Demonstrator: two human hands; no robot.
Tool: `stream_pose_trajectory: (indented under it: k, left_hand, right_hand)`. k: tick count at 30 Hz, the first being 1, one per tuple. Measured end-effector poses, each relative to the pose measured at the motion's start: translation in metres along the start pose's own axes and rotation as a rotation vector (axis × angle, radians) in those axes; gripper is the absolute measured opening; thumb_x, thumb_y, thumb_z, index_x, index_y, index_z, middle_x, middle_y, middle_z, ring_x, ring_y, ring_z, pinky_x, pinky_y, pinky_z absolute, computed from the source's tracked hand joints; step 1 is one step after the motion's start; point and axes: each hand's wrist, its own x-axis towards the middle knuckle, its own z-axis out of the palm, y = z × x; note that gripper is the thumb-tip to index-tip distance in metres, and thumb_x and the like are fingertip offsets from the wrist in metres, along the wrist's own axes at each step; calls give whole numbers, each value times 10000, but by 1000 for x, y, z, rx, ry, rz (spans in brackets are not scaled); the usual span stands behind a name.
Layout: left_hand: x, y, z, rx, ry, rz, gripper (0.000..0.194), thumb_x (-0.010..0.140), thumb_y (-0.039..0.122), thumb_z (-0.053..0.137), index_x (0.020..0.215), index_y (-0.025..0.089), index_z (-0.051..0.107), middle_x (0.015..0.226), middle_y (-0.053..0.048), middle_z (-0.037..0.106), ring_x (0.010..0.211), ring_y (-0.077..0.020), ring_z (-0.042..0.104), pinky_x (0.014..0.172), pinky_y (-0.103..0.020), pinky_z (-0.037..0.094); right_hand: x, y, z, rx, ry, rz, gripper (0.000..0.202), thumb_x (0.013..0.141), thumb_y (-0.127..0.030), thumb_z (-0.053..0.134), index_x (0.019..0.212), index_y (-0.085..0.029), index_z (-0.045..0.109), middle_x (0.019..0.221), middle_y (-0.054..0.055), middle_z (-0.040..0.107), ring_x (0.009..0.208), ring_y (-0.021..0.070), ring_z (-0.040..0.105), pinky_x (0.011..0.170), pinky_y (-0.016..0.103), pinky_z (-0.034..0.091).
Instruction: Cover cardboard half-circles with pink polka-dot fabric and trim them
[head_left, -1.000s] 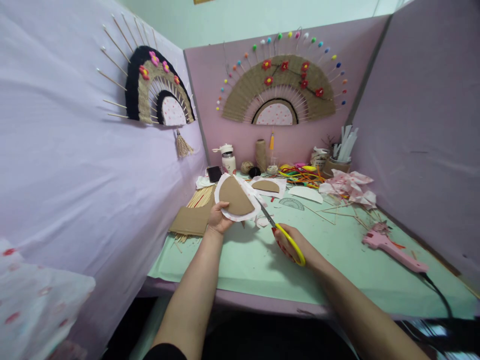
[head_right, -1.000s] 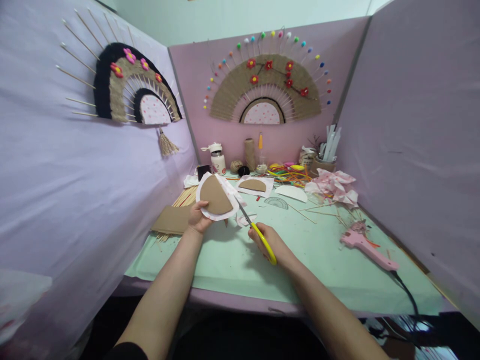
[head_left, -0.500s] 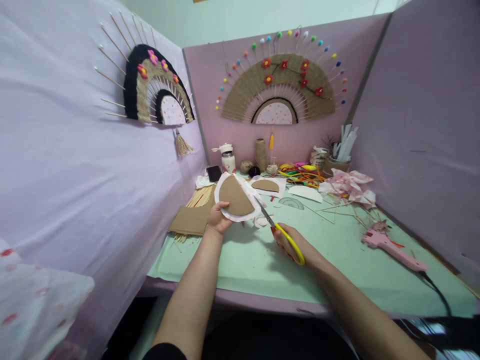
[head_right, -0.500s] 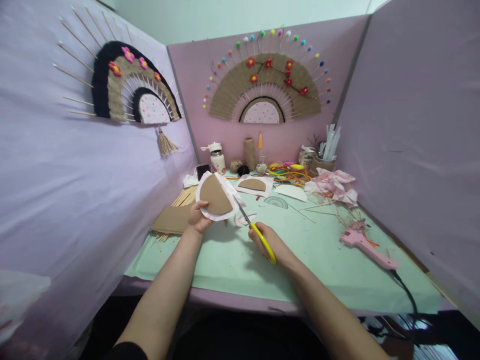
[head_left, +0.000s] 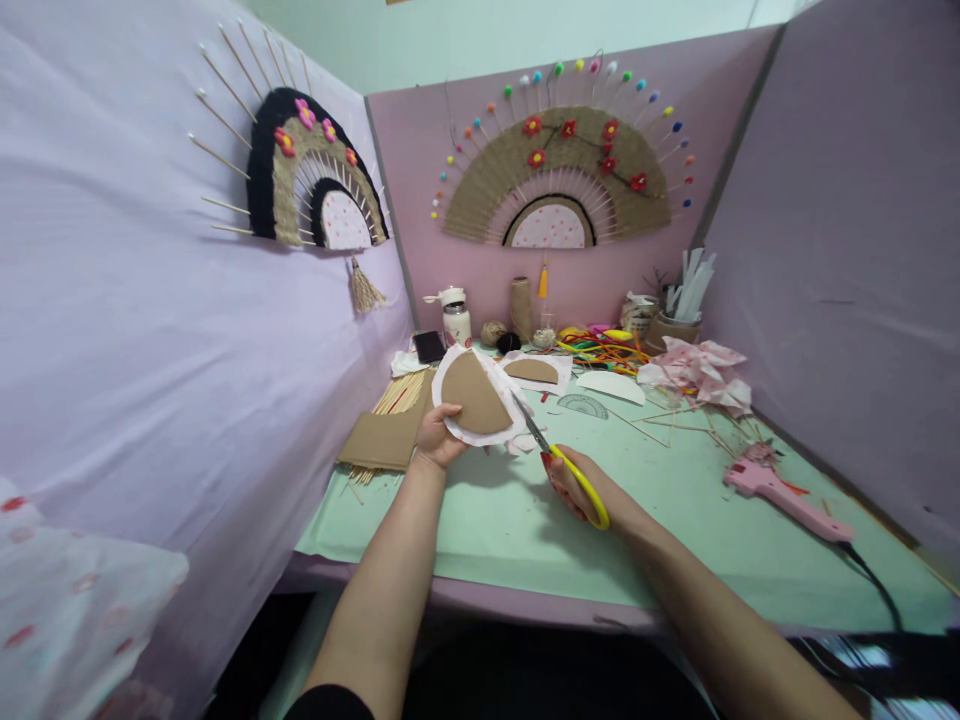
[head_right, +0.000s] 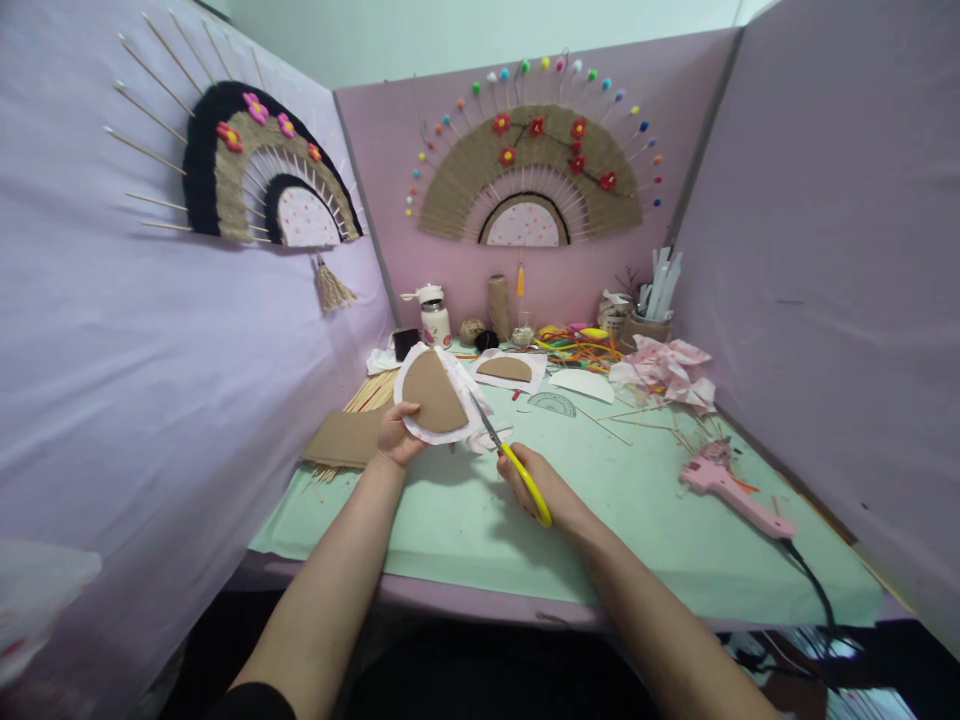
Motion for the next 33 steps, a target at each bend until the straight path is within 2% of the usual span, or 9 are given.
stream_pose_trajectory:
  k: [6,14,25,33]
  left_hand:
    - [0,0,2,-5,21,15,642,691,69,465,1327,123,539,942,-80,767,1068,-294,675,1050,-520,426]
    - [1,0,-1,7,-31,3,645,696,84,464,1335,138,531,1023,-85,757,1083,-300,669,1035,-533,444]
    - [1,0,1,-9,-25,25,656,680,83,480,1331,139,540,987,-81,761,1085,-297,667,1054,-528,424]
    - [0,0,1,-1,-14,19,653,685,85,467,1332,139,533,1030,-79,756,1092,-293,664,1054,-524,426]
  right_hand:
    - [-2,-5,0,17,23,33,530,772,-761,436,745,-236,362,514,-75,389,363,72,329,341,206,280]
    - [-1,-2,0,23,40,31,509,784,-730,465,739,-233,364,508,-72,403,359,70,333,343,202,275]
    - [-2,-1,0,43,48,57,468,786,-681,499,738,-227,395,498,-67,417,357,77,341,339,205,267]
    - [-2,0,0,19,47,46,494,778,-712,484,740,-230,388,494,-71,402,357,78,341,340,207,262]
